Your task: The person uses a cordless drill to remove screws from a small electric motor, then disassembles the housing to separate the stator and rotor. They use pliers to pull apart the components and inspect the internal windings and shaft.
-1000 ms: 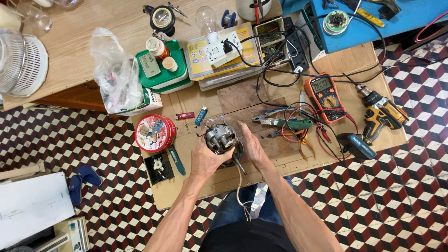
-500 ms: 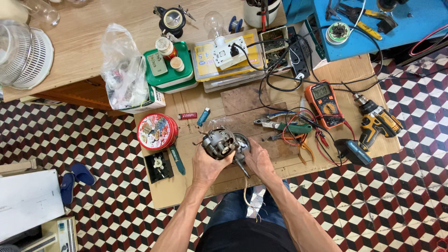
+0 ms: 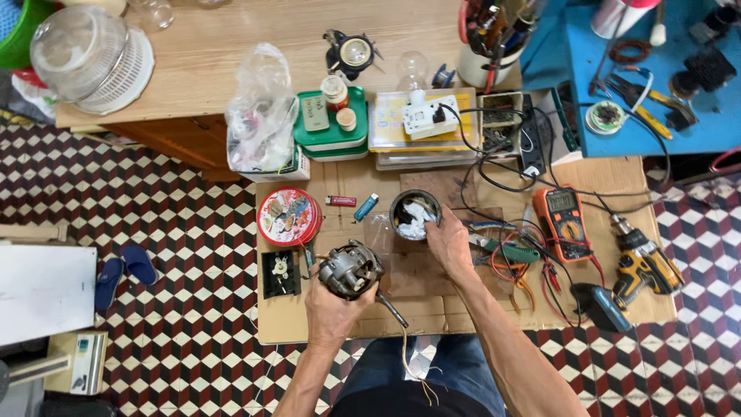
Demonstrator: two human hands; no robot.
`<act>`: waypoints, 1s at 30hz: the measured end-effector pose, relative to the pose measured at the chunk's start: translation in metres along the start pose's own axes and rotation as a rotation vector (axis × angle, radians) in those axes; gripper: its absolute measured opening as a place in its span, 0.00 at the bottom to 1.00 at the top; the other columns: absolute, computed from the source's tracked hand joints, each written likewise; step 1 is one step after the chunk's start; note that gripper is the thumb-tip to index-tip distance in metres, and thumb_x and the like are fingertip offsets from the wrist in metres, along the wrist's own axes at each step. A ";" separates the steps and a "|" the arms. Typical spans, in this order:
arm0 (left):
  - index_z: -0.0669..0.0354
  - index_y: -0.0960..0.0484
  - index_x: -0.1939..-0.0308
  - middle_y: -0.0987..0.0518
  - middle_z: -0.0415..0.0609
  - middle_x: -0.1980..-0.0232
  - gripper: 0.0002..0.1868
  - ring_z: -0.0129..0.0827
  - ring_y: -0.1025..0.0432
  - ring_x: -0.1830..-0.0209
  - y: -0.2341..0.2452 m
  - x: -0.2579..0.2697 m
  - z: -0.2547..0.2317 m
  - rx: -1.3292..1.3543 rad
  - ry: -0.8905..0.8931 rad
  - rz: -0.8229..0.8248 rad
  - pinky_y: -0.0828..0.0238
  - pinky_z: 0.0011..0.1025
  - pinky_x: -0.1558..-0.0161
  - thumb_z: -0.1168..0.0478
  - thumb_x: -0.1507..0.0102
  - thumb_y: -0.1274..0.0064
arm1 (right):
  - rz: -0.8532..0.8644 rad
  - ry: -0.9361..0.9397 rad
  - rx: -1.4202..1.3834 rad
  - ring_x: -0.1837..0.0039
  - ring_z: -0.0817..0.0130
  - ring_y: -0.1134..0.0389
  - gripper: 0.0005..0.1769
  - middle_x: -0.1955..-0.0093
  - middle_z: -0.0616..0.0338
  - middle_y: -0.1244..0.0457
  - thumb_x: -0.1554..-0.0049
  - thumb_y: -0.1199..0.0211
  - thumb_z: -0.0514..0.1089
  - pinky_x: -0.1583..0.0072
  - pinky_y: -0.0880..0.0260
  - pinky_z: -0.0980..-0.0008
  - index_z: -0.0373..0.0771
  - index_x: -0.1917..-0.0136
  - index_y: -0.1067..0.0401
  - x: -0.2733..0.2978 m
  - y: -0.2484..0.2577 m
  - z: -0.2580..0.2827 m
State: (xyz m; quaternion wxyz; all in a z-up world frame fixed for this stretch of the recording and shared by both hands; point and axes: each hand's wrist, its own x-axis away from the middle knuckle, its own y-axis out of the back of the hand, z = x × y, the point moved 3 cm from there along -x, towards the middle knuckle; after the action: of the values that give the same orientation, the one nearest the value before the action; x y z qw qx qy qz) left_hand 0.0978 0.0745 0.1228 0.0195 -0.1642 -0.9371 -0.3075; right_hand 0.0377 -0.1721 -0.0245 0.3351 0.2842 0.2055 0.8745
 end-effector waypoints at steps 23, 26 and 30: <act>0.64 0.34 0.36 0.26 0.63 0.45 0.45 0.56 0.28 0.45 -0.091 -0.046 0.060 -0.423 -0.002 0.414 0.26 0.47 0.47 0.56 0.52 0.28 | 0.355 0.051 -0.306 0.46 0.65 0.29 0.28 0.45 0.55 0.31 0.34 0.46 0.55 0.44 0.28 0.67 0.29 0.34 0.30 -0.064 -0.009 0.028; 0.68 0.34 0.42 0.29 0.65 0.43 0.46 0.56 0.30 0.42 -0.123 -0.065 0.059 -0.544 -0.113 0.511 0.25 0.45 0.49 0.61 0.59 0.25 | 0.180 -0.174 -0.501 0.47 0.69 0.27 0.26 0.47 0.58 0.29 0.36 0.48 0.54 0.44 0.27 0.69 0.30 0.39 0.28 -0.008 0.013 -0.020; 0.68 0.32 0.45 0.30 0.64 0.40 0.44 0.56 0.31 0.41 -0.169 -0.071 0.070 -0.814 -0.214 0.599 0.23 0.40 0.49 0.60 0.59 0.24 | 0.093 -0.243 -0.244 0.44 0.72 0.33 0.26 0.47 0.58 0.30 0.35 0.46 0.56 0.40 0.35 0.71 0.31 0.38 0.26 0.039 0.009 -0.076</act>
State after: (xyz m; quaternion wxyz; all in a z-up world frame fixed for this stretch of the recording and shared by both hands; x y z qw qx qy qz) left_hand 0.1151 -0.0336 -0.0394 -0.0546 -0.4503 -0.6502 -0.6095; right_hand -0.0387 -0.1642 -0.0625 0.3485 0.3545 0.0426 0.8667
